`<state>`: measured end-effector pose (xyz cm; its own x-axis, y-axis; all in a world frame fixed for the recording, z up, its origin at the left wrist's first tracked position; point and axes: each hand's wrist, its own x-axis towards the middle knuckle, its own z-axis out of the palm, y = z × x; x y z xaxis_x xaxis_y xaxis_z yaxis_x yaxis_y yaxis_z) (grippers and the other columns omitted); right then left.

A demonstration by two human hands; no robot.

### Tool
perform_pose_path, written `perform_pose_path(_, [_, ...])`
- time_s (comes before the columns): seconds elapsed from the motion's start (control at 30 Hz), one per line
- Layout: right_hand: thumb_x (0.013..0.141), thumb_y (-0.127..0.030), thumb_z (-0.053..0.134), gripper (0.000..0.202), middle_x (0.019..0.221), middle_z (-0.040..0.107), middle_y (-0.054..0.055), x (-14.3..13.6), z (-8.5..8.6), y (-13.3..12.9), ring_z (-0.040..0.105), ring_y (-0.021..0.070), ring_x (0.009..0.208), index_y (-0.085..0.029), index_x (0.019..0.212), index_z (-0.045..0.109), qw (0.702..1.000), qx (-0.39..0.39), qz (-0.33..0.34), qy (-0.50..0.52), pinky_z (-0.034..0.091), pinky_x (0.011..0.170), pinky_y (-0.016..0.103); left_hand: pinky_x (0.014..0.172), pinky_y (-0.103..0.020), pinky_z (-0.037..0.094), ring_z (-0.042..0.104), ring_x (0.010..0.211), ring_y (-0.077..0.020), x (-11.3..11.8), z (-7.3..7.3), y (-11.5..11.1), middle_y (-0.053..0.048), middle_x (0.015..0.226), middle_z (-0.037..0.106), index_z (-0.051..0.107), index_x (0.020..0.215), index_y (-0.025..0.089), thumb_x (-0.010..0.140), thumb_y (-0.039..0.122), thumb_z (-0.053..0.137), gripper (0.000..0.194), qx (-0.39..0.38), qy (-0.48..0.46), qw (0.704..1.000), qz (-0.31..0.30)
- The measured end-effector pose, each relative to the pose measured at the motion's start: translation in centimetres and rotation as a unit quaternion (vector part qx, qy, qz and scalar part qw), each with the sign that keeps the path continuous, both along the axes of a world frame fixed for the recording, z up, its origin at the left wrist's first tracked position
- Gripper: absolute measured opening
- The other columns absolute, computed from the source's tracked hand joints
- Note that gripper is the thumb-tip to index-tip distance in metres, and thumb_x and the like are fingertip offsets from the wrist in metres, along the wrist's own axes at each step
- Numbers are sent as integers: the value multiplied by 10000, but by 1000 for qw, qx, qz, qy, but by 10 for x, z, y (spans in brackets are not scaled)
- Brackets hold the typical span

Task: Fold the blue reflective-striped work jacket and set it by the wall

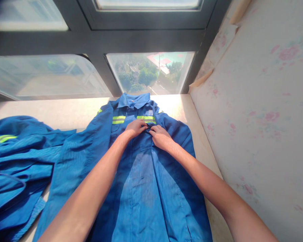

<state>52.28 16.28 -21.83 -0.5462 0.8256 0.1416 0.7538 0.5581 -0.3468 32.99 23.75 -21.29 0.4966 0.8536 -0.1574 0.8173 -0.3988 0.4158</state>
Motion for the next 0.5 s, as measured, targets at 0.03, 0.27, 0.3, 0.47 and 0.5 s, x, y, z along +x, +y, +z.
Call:
perform_pose_path(0.03, [906,-50,471,398,1224,638,122,0,0,0,517,241,1123,-151,1213,703,1000,-3,0,3,456,1028,350,838,-261,499,658,1007,-209,0,-1,0,-41,1107,729,783,979,252,925,317,566,233,1,-3,1000,-3])
perform_pose_path(0.27, [946,-104,466,374,1264,631,141,8,-7,5,545,252,1159,-163,1232,700,998,-20,18,62,465,1046,417,842,-267,498,656,997,-207,-1,-1,-1,-41,1095,730,779,962,239,926,322,552,244,9,-23,1000,-3])
perform_pose_path(0.3, [961,-133,473,345,1254,640,140,9,-8,7,561,250,1148,-163,1209,711,997,-27,23,71,464,1045,417,834,-266,498,656,993,-205,-1,-1,-2,-38,1092,731,778,957,240,927,326,552,244,8,-26,1000,-3])
perform_pose_path(0.47, [905,-177,635,183,1117,697,116,11,-5,21,615,247,1086,-149,1058,732,993,-78,12,88,462,1005,383,799,-265,485,651,980,-204,0,-1,-1,-34,1052,733,771,920,231,907,267,552,223,6,-31,1000,1])
perform_pose_path(0.5, [877,-174,672,177,1094,700,108,11,-4,24,617,249,1073,-148,1045,722,992,-88,4,87,466,986,378,792,-264,483,651,975,-203,1,-1,-1,-33,1042,733,770,911,229,906,265,549,224,5,-31,1000,1])
